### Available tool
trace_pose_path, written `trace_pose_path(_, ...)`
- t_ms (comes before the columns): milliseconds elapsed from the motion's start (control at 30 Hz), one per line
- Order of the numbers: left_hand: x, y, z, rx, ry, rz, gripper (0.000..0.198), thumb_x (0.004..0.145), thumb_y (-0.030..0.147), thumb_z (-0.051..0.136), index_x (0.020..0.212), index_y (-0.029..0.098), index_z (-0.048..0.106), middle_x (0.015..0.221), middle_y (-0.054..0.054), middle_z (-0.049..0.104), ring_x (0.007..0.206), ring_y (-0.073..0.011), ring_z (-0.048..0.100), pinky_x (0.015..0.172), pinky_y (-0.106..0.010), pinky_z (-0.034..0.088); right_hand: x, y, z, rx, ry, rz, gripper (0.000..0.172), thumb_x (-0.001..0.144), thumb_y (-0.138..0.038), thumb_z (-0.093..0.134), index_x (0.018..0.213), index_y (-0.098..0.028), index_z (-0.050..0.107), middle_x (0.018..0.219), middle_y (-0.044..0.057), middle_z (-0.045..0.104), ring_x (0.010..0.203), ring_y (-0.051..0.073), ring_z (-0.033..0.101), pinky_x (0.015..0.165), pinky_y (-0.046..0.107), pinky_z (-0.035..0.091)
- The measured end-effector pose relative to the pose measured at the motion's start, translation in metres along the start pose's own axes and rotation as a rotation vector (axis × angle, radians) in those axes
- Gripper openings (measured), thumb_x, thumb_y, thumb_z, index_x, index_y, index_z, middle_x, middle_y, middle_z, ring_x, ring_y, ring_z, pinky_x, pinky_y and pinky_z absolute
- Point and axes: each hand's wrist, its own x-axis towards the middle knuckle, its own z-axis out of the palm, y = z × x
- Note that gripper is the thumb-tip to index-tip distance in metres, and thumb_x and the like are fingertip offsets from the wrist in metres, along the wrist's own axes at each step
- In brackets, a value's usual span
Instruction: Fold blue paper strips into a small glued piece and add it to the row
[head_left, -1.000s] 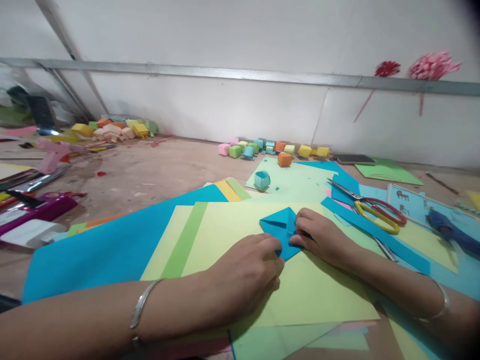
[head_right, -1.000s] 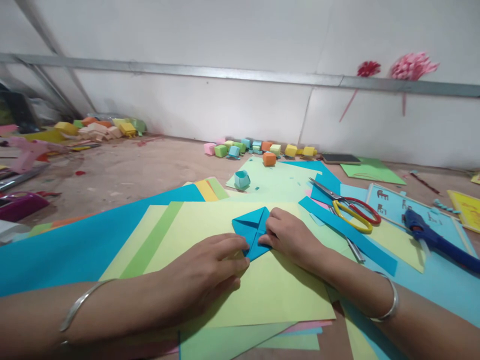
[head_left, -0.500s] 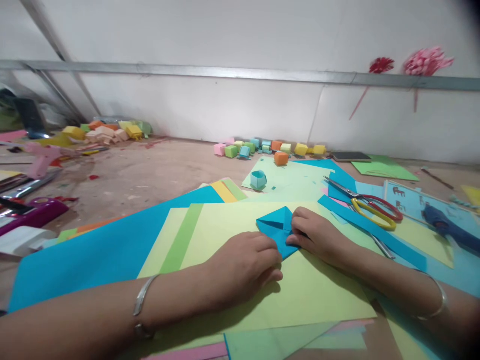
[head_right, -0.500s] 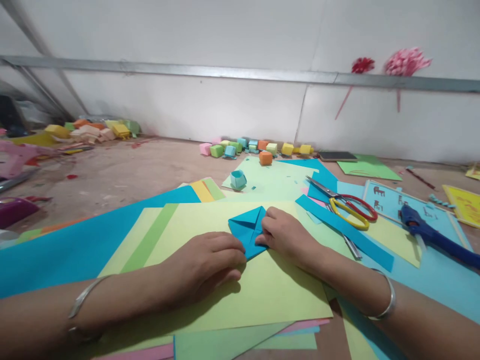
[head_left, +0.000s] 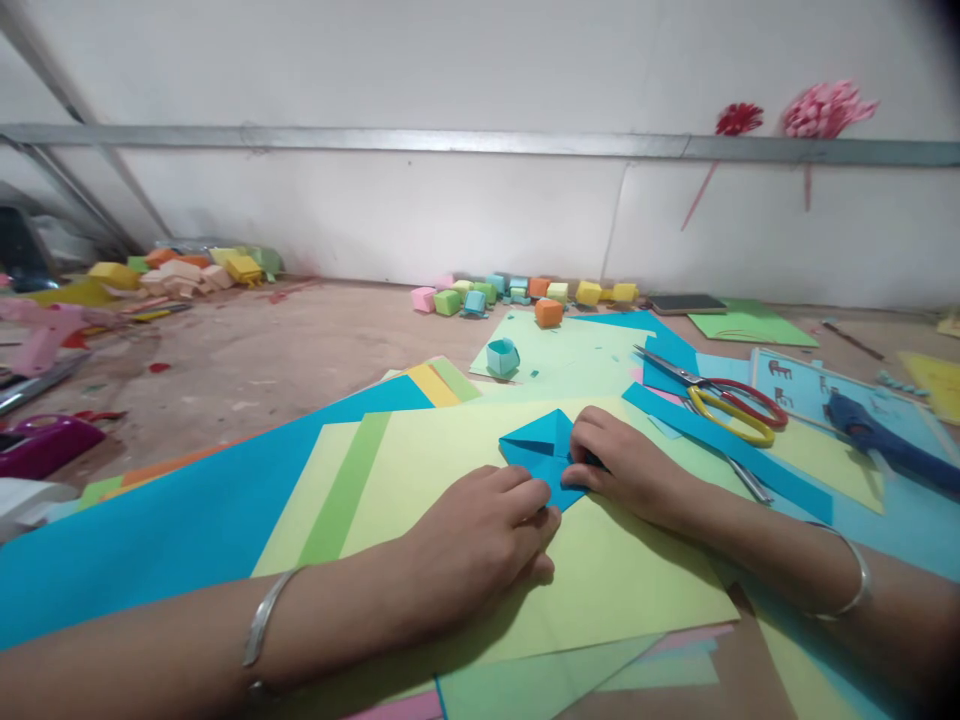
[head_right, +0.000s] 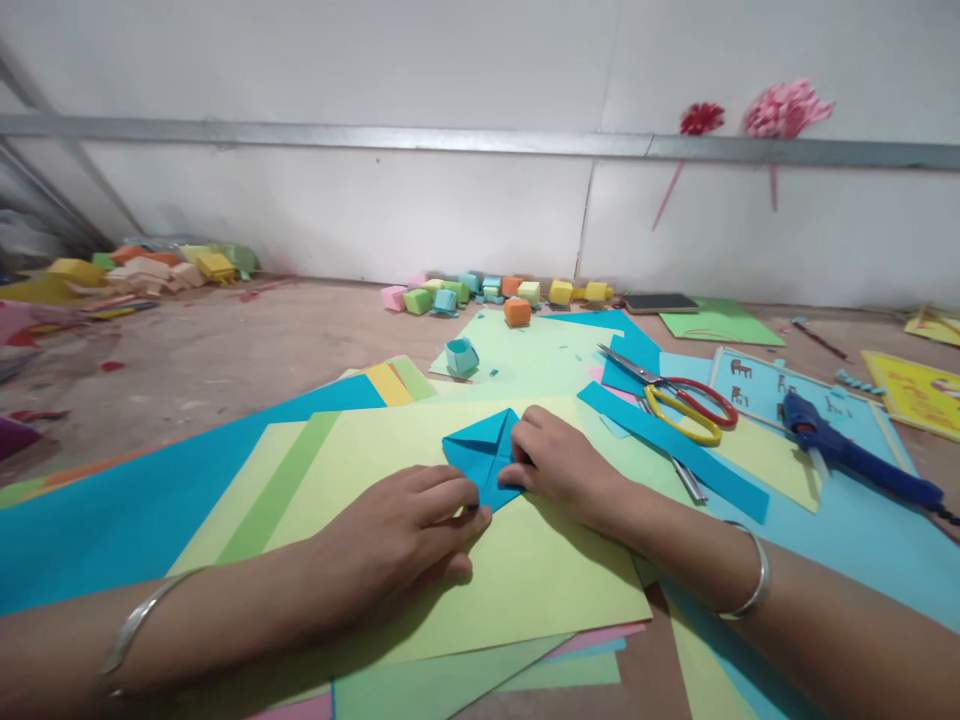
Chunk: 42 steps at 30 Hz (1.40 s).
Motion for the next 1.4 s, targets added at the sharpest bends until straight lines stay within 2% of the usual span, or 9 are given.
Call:
trace_pose_path(133, -0.001, 0.001, -0.001, 0.000, 0.007, -0.014, 0.011, 0.089, 0.027, 0.056, 0.086, 0.017, 0.060, 0.082, -0.003, 0.060, 0.075, -0.0195, 0.053, 0.063, -0.034, 0.043, -0.002, -0.002, -0.004, 0.062, -0.021, 0.066, 0.037, 0.070, -0.036, 0.081, 0.083, -0.019, 0.051, 0.088, 0.002, 0.052, 0.077, 0.016, 0.047, 0.064, 0.027, 0.038)
trace_pose_path(400, -0.002, 0.000, -0.003, -0.047, -0.056, -0.037, 0.014, 0.093, 0.028, 0.051, 0.091, 0.018, 0.061, 0.087, -0.004, 0.061, 0.082, -0.0201, 0.055, 0.070, -0.033, 0.045, 0.002, 0.008, -0.021, 0.077, -0.098, 0.133, 0.041, 0.064, -0.028, 0.084, 0.076, -0.020, 0.046, 0.083, 0.000, 0.051, 0.072, 0.014, 0.043, 0.060, 0.025, 0.034)
trace_pose_path(633, -0.002, -0.002, -0.003, -0.063, -0.059, -0.022, 0.016, 0.093, 0.027, 0.049, 0.093, 0.018, 0.062, 0.088, -0.006, 0.061, 0.083, -0.0206, 0.056, 0.071, -0.033, 0.045, 0.005, 0.030, -0.031, 0.180, -0.204, 0.014, 0.025, 0.069, -0.015, 0.075, 0.072, -0.019, 0.051, 0.082, 0.000, 0.051, 0.071, 0.013, 0.047, 0.060, 0.024, 0.037)
trace_pose_path(767, -0.001, 0.001, -0.007, -0.065, -0.051, -0.041, 0.015, 0.092, 0.026, 0.051, 0.089, 0.018, 0.062, 0.086, -0.005, 0.062, 0.078, -0.0195, 0.054, 0.067, -0.031, 0.043, 0.003, 0.028, -0.035, 0.207, -0.227, -0.052, 0.012, 0.074, -0.012, 0.066, 0.078, -0.018, 0.057, 0.090, 0.003, 0.053, 0.074, 0.013, 0.051, 0.064, 0.024, 0.043)
trace_pose_path(933, -0.001, 0.002, -0.009, -0.108, 0.021, -0.066, 0.013, 0.090, 0.023, 0.054, 0.082, 0.018, 0.062, 0.085, -0.004, 0.062, 0.074, -0.0172, 0.054, 0.063, -0.030, 0.041, -0.005, 0.008, -0.029, -0.051, -0.176, -0.188, 0.017, 0.078, -0.023, 0.069, 0.094, -0.019, 0.063, 0.101, 0.008, 0.060, 0.091, 0.021, 0.055, 0.075, 0.032, 0.046)
trace_pose_path(1000, -0.002, 0.001, -0.007, -0.128, 0.070, -0.066, 0.016, 0.091, 0.022, 0.051, 0.080, 0.018, 0.062, 0.084, -0.004, 0.063, 0.075, -0.0172, 0.055, 0.065, -0.031, 0.042, -0.009, 0.001, -0.022, -0.223, -0.137, -0.255, 0.007, 0.083, -0.020, 0.062, 0.089, -0.018, 0.065, 0.097, 0.009, 0.063, 0.088, 0.023, 0.056, 0.073, 0.034, 0.045)
trace_pose_path(1067, -0.001, -0.001, -0.006, -0.138, 0.110, -0.085, 0.018, 0.091, 0.022, 0.051, 0.077, 0.018, 0.062, 0.080, -0.003, 0.063, 0.074, -0.0176, 0.056, 0.065, -0.032, 0.042, -0.013, -0.003, -0.014, -0.362, -0.081, -0.325, 0.015, 0.089, -0.014, 0.052, 0.090, -0.016, 0.067, 0.088, 0.010, 0.066, 0.079, 0.023, 0.057, 0.068, 0.035, 0.043)
trace_pose_path(1200, 0.000, -0.003, -0.004, -0.152, 0.139, -0.140, 0.011, 0.084, 0.023, 0.061, 0.075, 0.017, 0.058, 0.076, -0.003, 0.062, 0.073, -0.0189, 0.056, 0.065, -0.032, 0.044, -0.018, -0.009, -0.003, -0.471, 0.057, -0.429, 0.031, 0.092, -0.008, 0.043, 0.118, -0.013, 0.061, 0.085, 0.011, 0.067, 0.073, 0.022, 0.059, 0.065, 0.034, 0.042)
trace_pose_path(1400, 0.003, -0.010, 0.001, -0.110, 0.119, -0.253, 0.009, 0.086, 0.024, 0.063, 0.089, 0.017, 0.059, 0.093, -0.005, 0.065, 0.085, -0.0212, 0.058, 0.073, -0.035, 0.047, -0.017, -0.018, 0.003, -0.529, 0.007, -0.386, 0.013, 0.091, -0.015, 0.055, 0.096, -0.014, 0.066, 0.097, 0.013, 0.065, 0.079, 0.024, 0.057, 0.064, 0.034, 0.041)
